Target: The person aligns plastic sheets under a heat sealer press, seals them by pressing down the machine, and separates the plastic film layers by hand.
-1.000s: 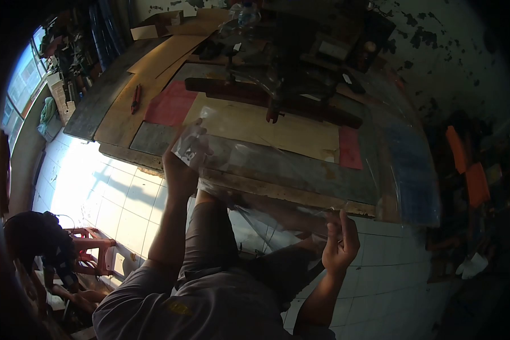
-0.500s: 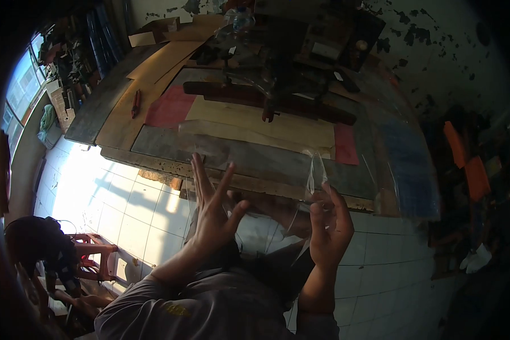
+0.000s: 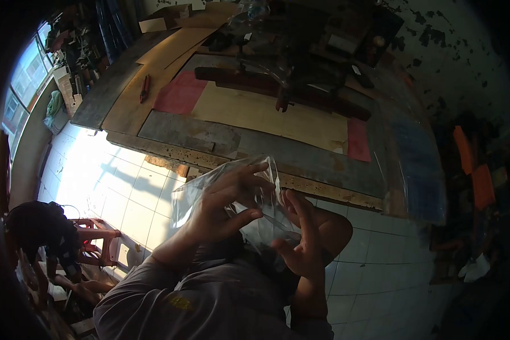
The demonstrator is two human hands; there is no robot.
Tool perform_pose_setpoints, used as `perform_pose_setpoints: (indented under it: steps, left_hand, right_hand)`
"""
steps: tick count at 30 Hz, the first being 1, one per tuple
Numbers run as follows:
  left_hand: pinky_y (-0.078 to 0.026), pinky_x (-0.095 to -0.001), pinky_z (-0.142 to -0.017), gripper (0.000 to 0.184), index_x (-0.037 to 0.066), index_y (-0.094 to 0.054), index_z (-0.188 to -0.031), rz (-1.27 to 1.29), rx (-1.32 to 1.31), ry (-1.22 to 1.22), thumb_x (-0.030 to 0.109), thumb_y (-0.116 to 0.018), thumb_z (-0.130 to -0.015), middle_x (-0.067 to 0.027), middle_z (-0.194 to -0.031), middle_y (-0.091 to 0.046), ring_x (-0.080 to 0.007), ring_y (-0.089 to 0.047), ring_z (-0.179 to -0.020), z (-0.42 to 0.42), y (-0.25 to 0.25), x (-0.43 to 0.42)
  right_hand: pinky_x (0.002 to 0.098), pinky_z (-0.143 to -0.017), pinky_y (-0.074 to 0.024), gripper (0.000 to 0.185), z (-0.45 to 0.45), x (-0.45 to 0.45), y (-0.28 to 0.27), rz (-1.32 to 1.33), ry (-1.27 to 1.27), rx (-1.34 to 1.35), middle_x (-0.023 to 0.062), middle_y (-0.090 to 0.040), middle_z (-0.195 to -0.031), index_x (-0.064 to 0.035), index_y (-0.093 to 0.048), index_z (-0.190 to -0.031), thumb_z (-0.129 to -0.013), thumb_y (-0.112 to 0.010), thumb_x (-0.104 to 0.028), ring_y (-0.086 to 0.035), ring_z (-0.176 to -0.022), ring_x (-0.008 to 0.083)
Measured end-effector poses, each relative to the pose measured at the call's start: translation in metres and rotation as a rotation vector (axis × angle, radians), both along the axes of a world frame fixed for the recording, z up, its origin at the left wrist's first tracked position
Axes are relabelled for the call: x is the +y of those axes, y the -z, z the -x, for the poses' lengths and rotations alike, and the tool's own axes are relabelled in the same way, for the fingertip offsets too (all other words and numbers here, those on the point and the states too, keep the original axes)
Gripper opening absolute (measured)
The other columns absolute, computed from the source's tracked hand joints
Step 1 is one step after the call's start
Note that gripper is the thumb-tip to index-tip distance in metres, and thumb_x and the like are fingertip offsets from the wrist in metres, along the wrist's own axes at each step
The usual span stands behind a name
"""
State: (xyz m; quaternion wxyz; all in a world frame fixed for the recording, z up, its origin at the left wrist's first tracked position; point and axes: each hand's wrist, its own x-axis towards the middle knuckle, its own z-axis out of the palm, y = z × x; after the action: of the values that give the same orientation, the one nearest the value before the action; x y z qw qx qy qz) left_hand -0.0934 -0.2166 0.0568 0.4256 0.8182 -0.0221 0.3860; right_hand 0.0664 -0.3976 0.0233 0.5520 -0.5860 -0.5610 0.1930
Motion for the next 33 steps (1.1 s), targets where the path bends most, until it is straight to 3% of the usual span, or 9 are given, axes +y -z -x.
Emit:
perform_pose_setpoints:
  steps: [5,12,14,20,23,26,28,30,33]
  left_hand:
    - [-0.029,-0.0558,-0.123,0.018,0.004,-0.062,-0.098,0.128,0.008,0.092,0.016,-0.075,-0.095,-0.0287,-0.168,-0.028,-0.047,-0.021,-0.158,0.02,0.005,0.017]
    - [-0.018,-0.0593,-0.125,0.026,0.007,-0.055,-0.095,0.082,-0.05,0.117,0.029,-0.067,-0.101,-0.0332,-0.163,-0.035,-0.0498,-0.014,-0.159,0.025,0.008,0.028]
    - [-0.012,-0.0624,-0.124,0.035,0.008,-0.052,-0.094,0.097,-0.086,0.109,0.04,-0.062,-0.105,-0.0408,-0.159,-0.036,-0.0525,-0.012,-0.158,0.023,0.005,0.029]
    - [0.007,-0.0655,-0.123,0.03,0.013,-0.052,-0.092,0.05,-0.079,0.151,0.038,-0.051,-0.108,-0.0377,-0.157,-0.041,-0.0507,-0.006,-0.16,0.026,0.004,0.033]
    - [0.009,-0.0653,-0.123,0.035,0.014,-0.052,-0.088,0.042,-0.068,0.182,0.043,-0.048,-0.108,-0.0343,-0.157,-0.043,-0.0497,-0.003,-0.16,0.024,0.005,0.033]
    - [0.013,-0.0682,-0.121,0.026,0.015,-0.051,-0.089,0.085,-0.123,0.198,0.034,-0.049,-0.106,-0.026,-0.163,-0.042,-0.0469,-0.002,-0.161,0.024,0.004,0.028]
    - [0.017,-0.0665,-0.12,0.024,0.017,-0.051,-0.089,0.175,-0.194,0.263,0.034,-0.05,-0.105,-0.0282,-0.162,-0.04,-0.0462,0.0,-0.161,0.022,0.006,0.029]
    - [0.02,-0.0646,-0.119,0.024,0.018,-0.052,-0.088,0.296,-0.254,0.306,0.035,-0.051,-0.104,-0.031,-0.162,-0.039,-0.0457,0.002,-0.162,0.021,0.002,0.026]
    - [0.022,-0.0637,-0.118,0.023,0.019,-0.054,-0.087,0.368,-0.315,0.359,0.036,-0.053,-0.103,-0.0327,-0.161,-0.039,-0.0454,0.003,-0.162,0.019,-0.003,0.026]
  right_hand:
    - [0.046,-0.126,-0.0235,0.108,-0.034,-0.024,0.043,0.341,-0.246,0.439,0.0201,-0.035,-0.166,0.0039,-0.03,-0.161,-0.098,-0.035,-0.083,-0.029,-0.156,0.0328]
    - [0.0416,-0.129,-0.0118,0.102,-0.035,-0.028,0.127,0.708,-0.403,0.563,0.02,-0.026,-0.17,0.0061,-0.022,-0.163,-0.103,-0.032,-0.076,-0.02,-0.159,0.0285]
    - [0.0408,-0.129,-0.0128,0.099,-0.024,-0.025,0.139,0.61,-0.462,0.675,0.0198,-0.027,-0.169,0.0055,-0.023,-0.163,-0.104,-0.037,-0.072,-0.021,-0.159,0.0282]
    - [0.0441,-0.127,-0.0199,0.095,-0.004,-0.03,0.191,0.328,-0.562,0.967,0.0194,-0.034,-0.164,0.0033,-0.031,-0.16,-0.101,-0.056,-0.066,-0.029,-0.155,0.0307]
    - [0.0451,-0.124,-0.0274,0.097,0.011,-0.013,0.137,0.306,-0.57,0.971,0.0183,-0.036,-0.163,0.0026,-0.034,-0.158,-0.095,-0.066,-0.065,-0.034,-0.153,0.0323]
    - [0.0427,-0.118,-0.0345,0.097,0.013,-0.012,0.125,0.3,-0.642,1.045,0.0164,-0.047,-0.153,0.0022,-0.041,-0.153,-0.091,-0.071,-0.066,-0.045,-0.144,0.0286]
    - [0.0403,-0.112,-0.0404,0.091,0.006,-0.019,0.151,0.366,-0.536,0.99,0.0136,-0.056,-0.14,0.0012,-0.047,-0.149,-0.09,-0.074,-0.063,-0.053,-0.132,0.0241]
    - [0.0321,-0.093,-0.0502,0.068,0.005,-0.03,0.165,0.338,-0.376,0.909,0.0048,-0.067,-0.109,-0.0027,-0.059,-0.135,-0.091,-0.08,-0.051,-0.064,-0.101,0.0138]
    - [0.0263,-0.08,-0.0513,0.044,-0.003,-0.029,0.163,0.252,-0.304,1.022,0.0007,-0.067,-0.096,-0.0055,-0.062,-0.123,-0.097,-0.078,-0.036,-0.064,-0.089,0.0097]
